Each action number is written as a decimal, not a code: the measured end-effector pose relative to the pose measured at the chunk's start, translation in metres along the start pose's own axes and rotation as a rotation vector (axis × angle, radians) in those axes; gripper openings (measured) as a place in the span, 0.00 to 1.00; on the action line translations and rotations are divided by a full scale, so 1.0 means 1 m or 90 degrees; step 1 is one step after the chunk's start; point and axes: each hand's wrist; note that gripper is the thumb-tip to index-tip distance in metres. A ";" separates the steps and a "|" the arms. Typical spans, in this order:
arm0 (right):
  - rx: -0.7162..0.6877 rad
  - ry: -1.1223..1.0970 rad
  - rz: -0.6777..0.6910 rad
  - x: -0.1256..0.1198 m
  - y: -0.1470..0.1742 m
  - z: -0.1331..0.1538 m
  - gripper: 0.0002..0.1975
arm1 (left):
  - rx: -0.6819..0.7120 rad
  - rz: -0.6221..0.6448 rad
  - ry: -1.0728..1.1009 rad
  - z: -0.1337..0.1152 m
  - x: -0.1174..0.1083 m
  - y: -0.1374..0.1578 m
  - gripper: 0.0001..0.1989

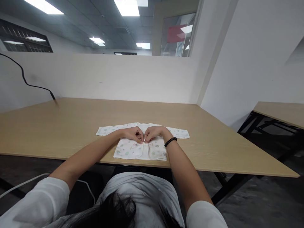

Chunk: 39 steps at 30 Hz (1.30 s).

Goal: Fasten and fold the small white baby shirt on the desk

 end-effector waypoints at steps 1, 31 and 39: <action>-0.002 0.000 -0.001 0.000 0.000 0.000 0.15 | 0.001 0.001 -0.001 0.000 0.000 0.000 0.21; -0.006 0.096 -0.059 0.006 0.003 0.010 0.20 | 0.001 0.055 -0.006 0.012 -0.008 -0.007 0.18; -0.028 0.074 -0.022 0.006 0.000 0.003 0.20 | 0.002 0.069 0.007 0.014 -0.008 -0.009 0.15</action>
Point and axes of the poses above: each hand's wrist, its own y-axis away from the middle knuckle, its own x-axis out of the palm, z = x × y, and after that the axes turned 13 degrees about -z, right-handed
